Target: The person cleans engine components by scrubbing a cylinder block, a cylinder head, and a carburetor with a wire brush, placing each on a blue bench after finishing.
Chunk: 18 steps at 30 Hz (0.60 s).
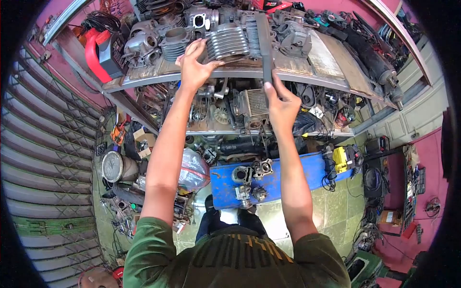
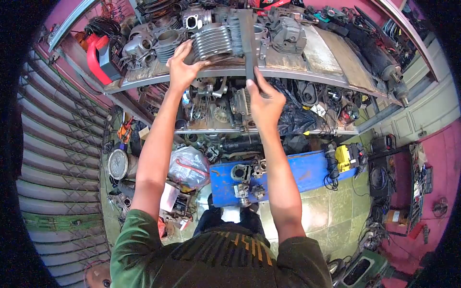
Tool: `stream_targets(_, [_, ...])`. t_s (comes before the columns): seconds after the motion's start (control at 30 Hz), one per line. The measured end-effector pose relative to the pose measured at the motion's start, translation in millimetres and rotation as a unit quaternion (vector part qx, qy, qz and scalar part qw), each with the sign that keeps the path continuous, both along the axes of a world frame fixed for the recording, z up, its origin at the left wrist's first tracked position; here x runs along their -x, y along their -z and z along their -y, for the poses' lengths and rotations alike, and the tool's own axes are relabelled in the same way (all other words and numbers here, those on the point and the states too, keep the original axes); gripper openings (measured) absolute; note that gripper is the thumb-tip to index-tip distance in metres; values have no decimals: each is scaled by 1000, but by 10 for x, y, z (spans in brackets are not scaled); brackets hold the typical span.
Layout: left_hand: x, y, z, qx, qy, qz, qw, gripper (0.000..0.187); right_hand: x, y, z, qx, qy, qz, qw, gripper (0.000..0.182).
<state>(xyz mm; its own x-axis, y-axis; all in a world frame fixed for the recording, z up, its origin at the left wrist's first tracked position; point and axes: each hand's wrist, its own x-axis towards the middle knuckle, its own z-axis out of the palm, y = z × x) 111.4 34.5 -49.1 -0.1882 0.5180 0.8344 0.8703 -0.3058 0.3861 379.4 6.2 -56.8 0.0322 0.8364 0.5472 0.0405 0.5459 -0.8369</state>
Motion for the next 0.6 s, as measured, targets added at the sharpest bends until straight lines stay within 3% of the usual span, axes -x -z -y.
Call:
stream_targets(0.07, [19, -5, -21, 7, 2, 5, 1000, 80, -50, 192, 107, 98, -45, 23, 994, 40])
stream_targets(0.1, [14, -13, -16, 5, 1, 6, 1000, 80, -89, 427, 189, 78, -42, 10, 996, 43])
stream_targets(0.13, [1, -6, -1, 10, -8, 0, 1000, 81, -101, 409, 376, 94, -71, -54, 992, 43])
stream_targets(0.2, [-25, 47, 47, 22, -21, -2, 1000, 81, -157, 384, 416, 100, -47, -76, 991, 43])
stream_targets(0.33, [-16, 43, 15, -8, -14, -13, 1000, 80, 74, -163, 196, -23, 12, 19, 999, 43])
stream_targets(0.4, [-11, 34, 5, -6, 26, 39, 999, 80, 120, -326, 217, -168, 91, 292, 937, 43])
stream_targets(0.5, [-32, 16, 112, 8, 27, 3, 1000, 77, 14, -61, 485, -205, 104, 254, 939, 43])
stream_targets(0.6, [-18, 116, 69, -15, -16, -25, 999, 77, -37, -139, 538, -191, 117, 239, 945, 41])
